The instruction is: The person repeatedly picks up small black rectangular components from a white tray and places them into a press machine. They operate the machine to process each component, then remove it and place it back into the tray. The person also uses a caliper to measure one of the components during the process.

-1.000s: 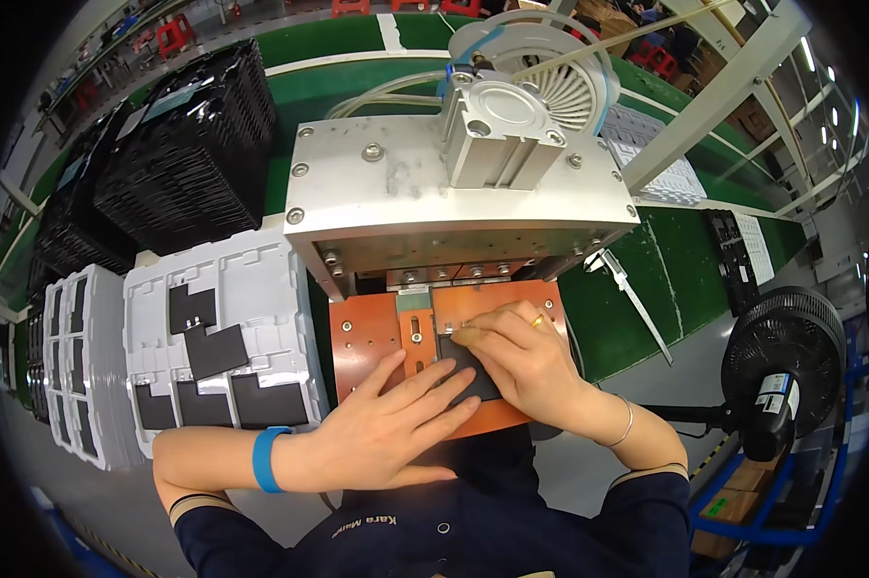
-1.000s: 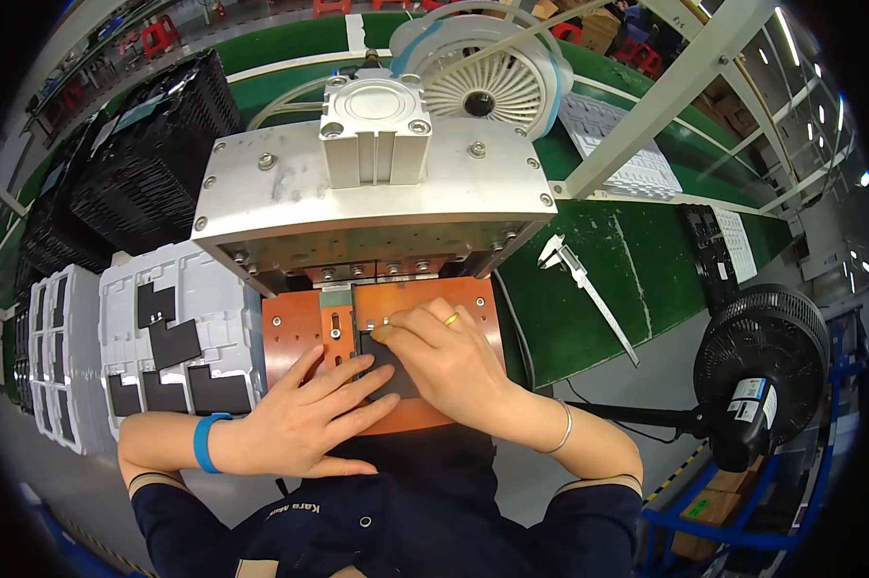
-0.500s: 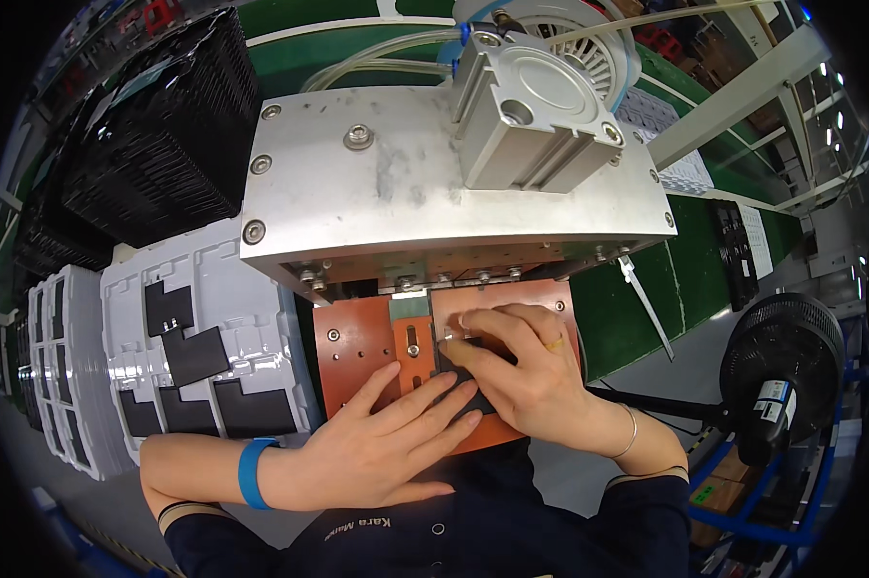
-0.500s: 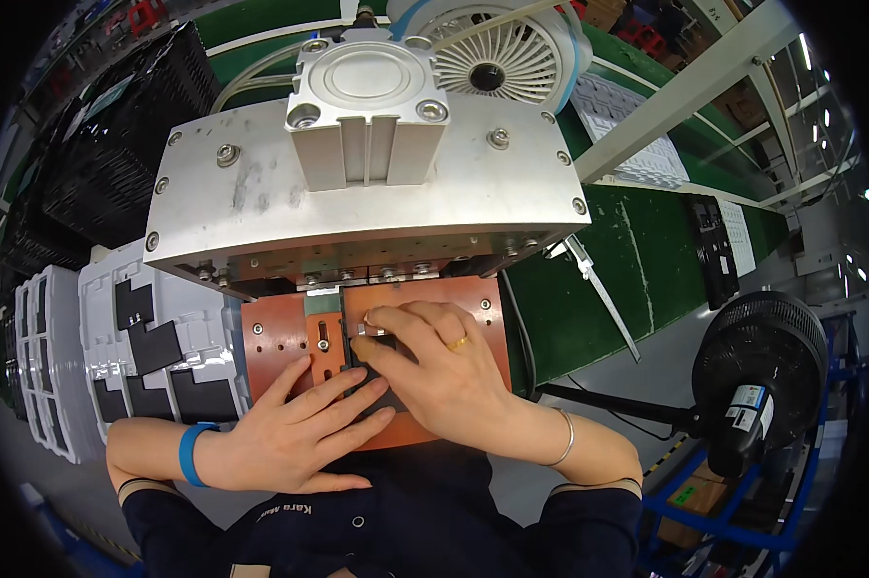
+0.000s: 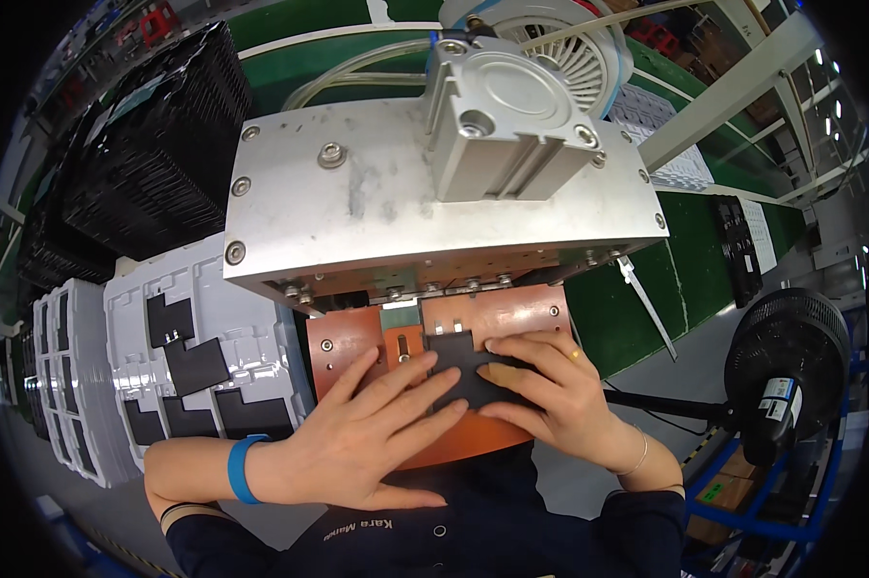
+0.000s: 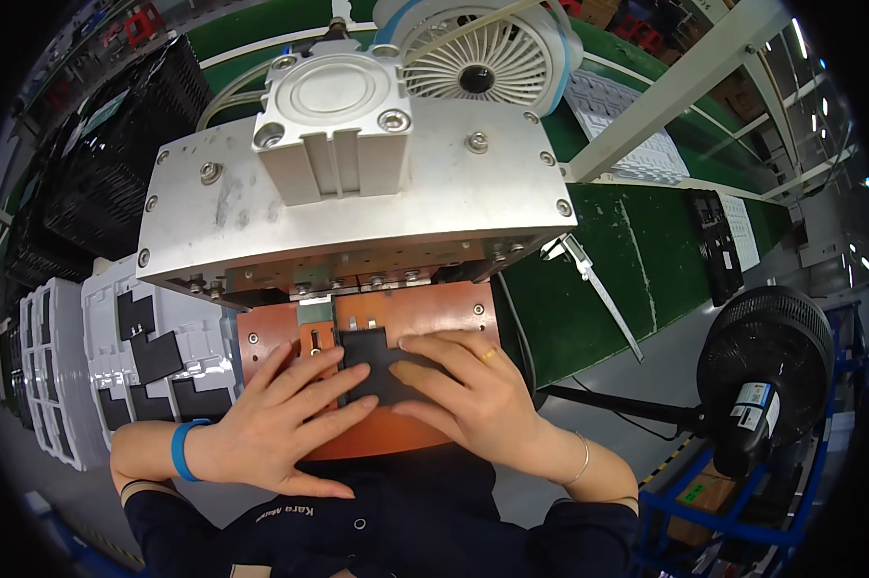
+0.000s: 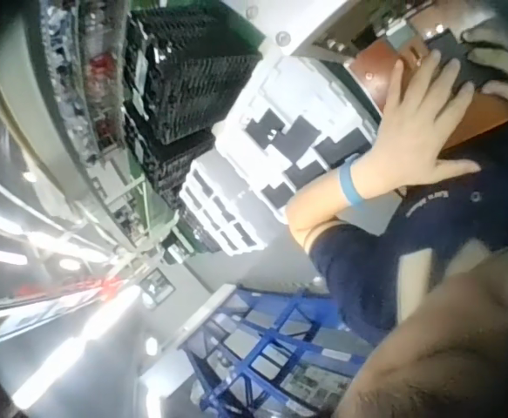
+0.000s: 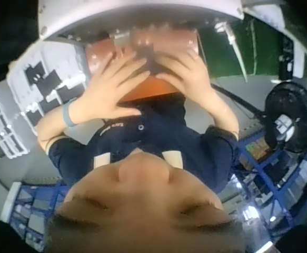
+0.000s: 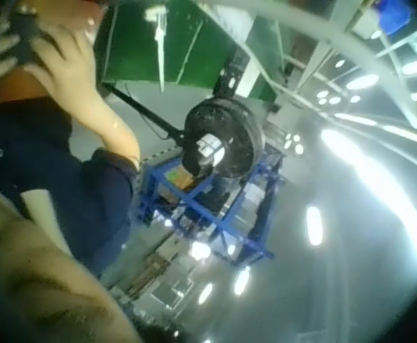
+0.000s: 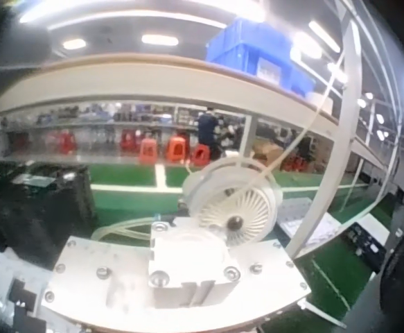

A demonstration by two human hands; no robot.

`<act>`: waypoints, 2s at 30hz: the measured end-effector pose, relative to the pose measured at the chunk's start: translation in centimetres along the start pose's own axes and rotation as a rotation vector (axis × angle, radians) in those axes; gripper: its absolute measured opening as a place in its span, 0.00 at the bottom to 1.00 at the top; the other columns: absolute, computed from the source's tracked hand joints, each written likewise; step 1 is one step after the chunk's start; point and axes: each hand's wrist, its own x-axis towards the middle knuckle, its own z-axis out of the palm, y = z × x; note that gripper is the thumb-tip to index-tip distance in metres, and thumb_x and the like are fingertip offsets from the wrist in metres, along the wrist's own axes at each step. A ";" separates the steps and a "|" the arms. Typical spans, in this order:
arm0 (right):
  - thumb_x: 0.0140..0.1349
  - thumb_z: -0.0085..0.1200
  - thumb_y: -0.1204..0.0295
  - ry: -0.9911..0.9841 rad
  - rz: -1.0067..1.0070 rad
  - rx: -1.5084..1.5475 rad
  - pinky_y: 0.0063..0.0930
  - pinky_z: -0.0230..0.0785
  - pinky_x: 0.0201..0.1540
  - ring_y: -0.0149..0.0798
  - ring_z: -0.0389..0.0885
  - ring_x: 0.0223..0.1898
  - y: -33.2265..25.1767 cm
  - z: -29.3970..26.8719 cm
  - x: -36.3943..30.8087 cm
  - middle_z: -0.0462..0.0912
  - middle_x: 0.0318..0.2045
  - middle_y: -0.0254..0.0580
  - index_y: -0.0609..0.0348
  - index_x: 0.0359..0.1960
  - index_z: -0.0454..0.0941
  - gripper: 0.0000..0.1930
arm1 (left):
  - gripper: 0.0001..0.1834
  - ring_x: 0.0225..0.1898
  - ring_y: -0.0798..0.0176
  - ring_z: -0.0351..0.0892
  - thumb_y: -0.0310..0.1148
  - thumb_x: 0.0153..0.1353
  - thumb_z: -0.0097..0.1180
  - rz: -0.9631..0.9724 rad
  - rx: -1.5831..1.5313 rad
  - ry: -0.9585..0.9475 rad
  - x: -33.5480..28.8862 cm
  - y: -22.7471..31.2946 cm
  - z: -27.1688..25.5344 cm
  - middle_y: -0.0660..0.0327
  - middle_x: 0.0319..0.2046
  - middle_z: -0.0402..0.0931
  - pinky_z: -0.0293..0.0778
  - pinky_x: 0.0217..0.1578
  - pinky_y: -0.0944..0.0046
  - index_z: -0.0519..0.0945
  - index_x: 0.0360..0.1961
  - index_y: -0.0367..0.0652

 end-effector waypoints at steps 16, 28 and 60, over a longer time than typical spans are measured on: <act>0.44 0.70 0.65 0.011 -0.011 0.041 0.32 0.71 0.47 0.41 0.76 0.44 1.7 0.4 2.7 0.81 0.46 0.38 0.56 0.36 0.83 0.17 | 0.39 0.66 0.45 0.60 0.68 0.55 0.53 -0.073 0.055 0.017 0.9 -1.7 -0.2 0.58 0.65 0.66 0.48 0.66 0.38 0.76 0.59 0.51; 0.42 0.72 0.62 -0.009 0.026 0.035 0.28 0.67 0.41 0.37 0.78 0.38 2.1 0.3 2.7 0.82 0.38 0.34 0.52 0.33 0.84 0.17 | 0.36 0.63 0.48 0.63 0.62 0.59 0.54 -0.077 0.005 0.020 1.1 -1.7 -0.6 0.58 0.65 0.65 0.60 0.59 0.45 0.75 0.59 0.47; 0.51 0.67 0.84 -0.037 0.464 0.907 0.25 0.77 0.45 0.30 0.81 0.42 0.8 -1.3 2.3 0.78 0.39 0.38 0.64 0.38 0.72 0.16 | 0.27 0.44 0.52 0.78 0.36 0.57 0.65 -0.176 -0.402 0.486 0.3 -1.1 -0.7 0.52 0.48 0.76 0.74 0.44 0.57 0.74 0.57 0.37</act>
